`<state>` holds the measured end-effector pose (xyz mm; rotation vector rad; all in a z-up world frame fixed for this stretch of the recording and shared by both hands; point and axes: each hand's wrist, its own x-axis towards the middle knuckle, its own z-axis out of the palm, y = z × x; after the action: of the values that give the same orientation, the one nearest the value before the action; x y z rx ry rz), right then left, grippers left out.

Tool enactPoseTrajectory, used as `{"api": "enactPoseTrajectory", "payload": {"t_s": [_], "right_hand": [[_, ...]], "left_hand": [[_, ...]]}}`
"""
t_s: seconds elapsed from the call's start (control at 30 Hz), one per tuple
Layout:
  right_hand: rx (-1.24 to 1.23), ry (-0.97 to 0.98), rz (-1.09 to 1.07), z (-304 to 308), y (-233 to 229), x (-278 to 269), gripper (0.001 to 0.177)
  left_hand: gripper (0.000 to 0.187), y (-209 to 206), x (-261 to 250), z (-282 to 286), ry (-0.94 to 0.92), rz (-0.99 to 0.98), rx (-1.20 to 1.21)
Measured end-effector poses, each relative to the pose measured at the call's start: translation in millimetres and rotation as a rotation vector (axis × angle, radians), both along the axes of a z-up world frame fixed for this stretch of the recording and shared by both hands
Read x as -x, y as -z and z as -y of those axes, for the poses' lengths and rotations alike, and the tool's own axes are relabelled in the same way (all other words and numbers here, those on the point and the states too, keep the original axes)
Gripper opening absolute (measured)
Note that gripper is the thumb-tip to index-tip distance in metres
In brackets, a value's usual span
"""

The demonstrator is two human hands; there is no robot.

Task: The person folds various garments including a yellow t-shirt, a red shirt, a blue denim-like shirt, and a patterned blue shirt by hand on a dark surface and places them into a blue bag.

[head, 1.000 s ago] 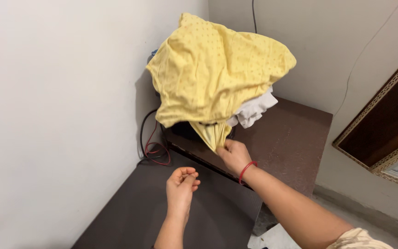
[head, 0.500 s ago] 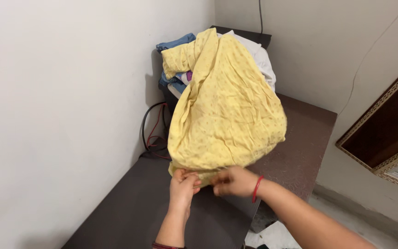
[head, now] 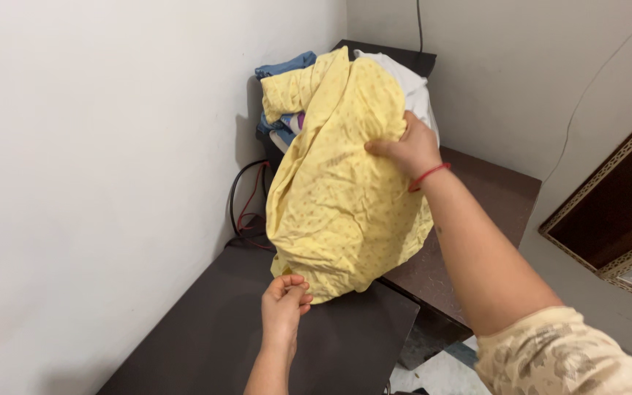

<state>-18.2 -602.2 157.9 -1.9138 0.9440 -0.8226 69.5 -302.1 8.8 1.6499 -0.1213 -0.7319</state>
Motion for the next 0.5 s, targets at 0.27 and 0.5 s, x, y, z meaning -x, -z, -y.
{"api": "enactPoseTrajectory", "payload": {"t_s": [0.27,0.5], "right_hand": [[0.238,-0.240,-0.223,-77.8,113.5,20.7,0.064],[-0.098,-0.398,-0.339,-112.4,192.6,35.5,0.061]], "left_hand": [[0.021,11.5,-11.6,14.8,-0.031,-0.016,0.090],[0.023,37.0,-19.6,11.8,-0.057,-0.117,0.087]]}}
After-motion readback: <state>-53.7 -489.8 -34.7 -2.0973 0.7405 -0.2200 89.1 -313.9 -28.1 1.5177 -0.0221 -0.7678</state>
